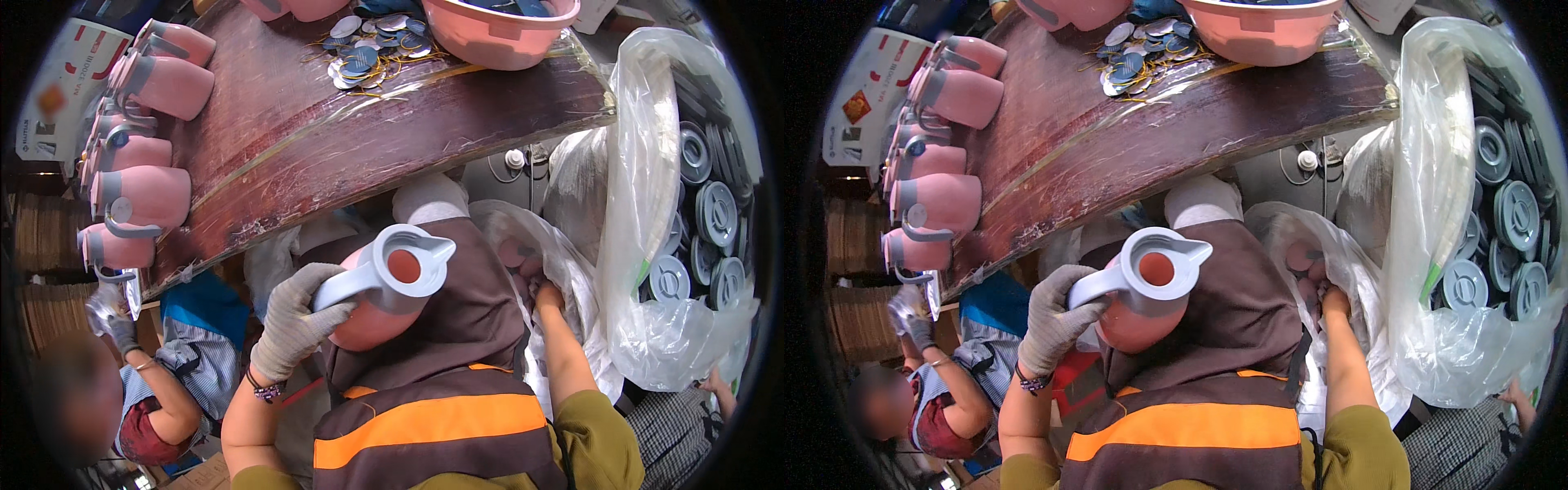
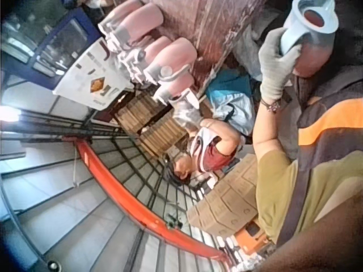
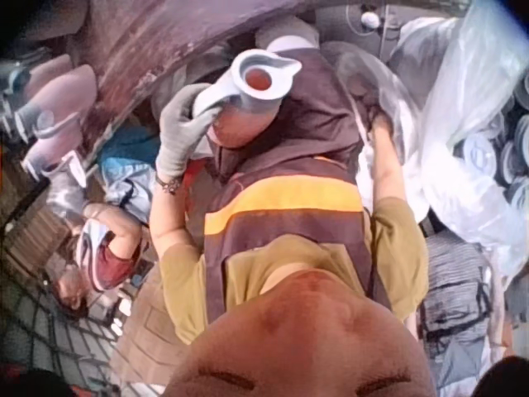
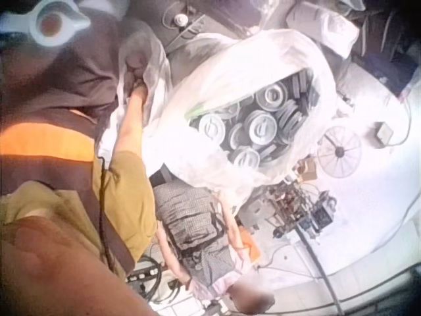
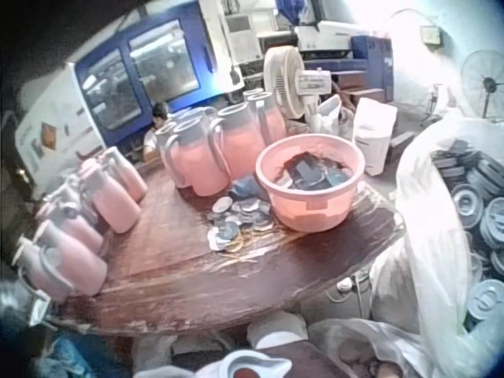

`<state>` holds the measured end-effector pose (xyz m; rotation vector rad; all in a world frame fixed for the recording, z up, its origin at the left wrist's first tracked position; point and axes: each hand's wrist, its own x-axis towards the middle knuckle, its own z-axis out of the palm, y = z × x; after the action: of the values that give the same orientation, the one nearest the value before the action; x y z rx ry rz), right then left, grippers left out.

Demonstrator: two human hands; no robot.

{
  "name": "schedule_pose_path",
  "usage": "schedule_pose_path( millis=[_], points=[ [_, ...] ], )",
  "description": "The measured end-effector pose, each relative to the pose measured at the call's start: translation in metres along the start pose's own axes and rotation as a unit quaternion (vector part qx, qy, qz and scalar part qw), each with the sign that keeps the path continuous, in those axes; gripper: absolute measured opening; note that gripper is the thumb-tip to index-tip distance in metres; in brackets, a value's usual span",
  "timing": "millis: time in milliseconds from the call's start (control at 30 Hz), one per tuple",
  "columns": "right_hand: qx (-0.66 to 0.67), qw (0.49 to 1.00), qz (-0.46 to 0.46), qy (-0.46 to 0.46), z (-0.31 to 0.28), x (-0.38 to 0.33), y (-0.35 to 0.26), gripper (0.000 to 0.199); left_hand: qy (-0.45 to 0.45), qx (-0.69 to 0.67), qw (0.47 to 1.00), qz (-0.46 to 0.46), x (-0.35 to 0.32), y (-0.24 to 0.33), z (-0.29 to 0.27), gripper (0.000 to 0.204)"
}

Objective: The person assembles pink kettles by attaching gray lids and inserting small circular tags with yellow strings. They handle each kettle one at a time, place the lid, insert the tag, and set the finished unit on the table. The process repeats across multiple units.

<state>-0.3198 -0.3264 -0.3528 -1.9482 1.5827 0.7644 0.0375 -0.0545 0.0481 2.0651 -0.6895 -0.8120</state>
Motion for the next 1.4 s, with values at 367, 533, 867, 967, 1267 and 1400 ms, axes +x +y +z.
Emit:
schedule_pose_path(
  millis=[367, 533, 867, 967, 1267, 1400],
  points=[
    [0.373, 0.805, -0.415, 0.199, -0.177, -0.178, -0.129, 0.030, -0.053, 0.032, 0.998, 0.033, 0.005, 0.008, 0.018, 0.034],
    [0.259, 0.667, -0.630, 0.301, -0.194, -0.243, -0.201, 0.040, -0.051, 0.034, 0.997, 0.037, 0.002, 0.017, 0.025, 0.031],
    [0.199, 0.654, -0.730, 0.009, -0.233, -0.243, -0.240, 0.075, -0.098, 0.017, 0.988, 0.118, -0.014, 0.000, 0.016, 0.035],
    [0.183, 0.653, -0.731, 0.075, -0.228, -0.251, -0.247, 0.071, -0.083, -0.006, 0.989, 0.126, -0.015, -0.008, 0.010, 0.035],
    [0.100, 0.528, -0.840, 0.071, -0.229, -0.261, -0.264, 0.054, -0.117, -0.079, 0.979, 0.145, 0.002, -0.037, -0.012, 0.037],
    [0.078, 0.543, -0.831, 0.091, -0.226, -0.278, -0.274, 0.050, -0.021, -0.048, 0.994, 0.095, 0.027, -0.059, -0.008, 0.029]
  ],
)
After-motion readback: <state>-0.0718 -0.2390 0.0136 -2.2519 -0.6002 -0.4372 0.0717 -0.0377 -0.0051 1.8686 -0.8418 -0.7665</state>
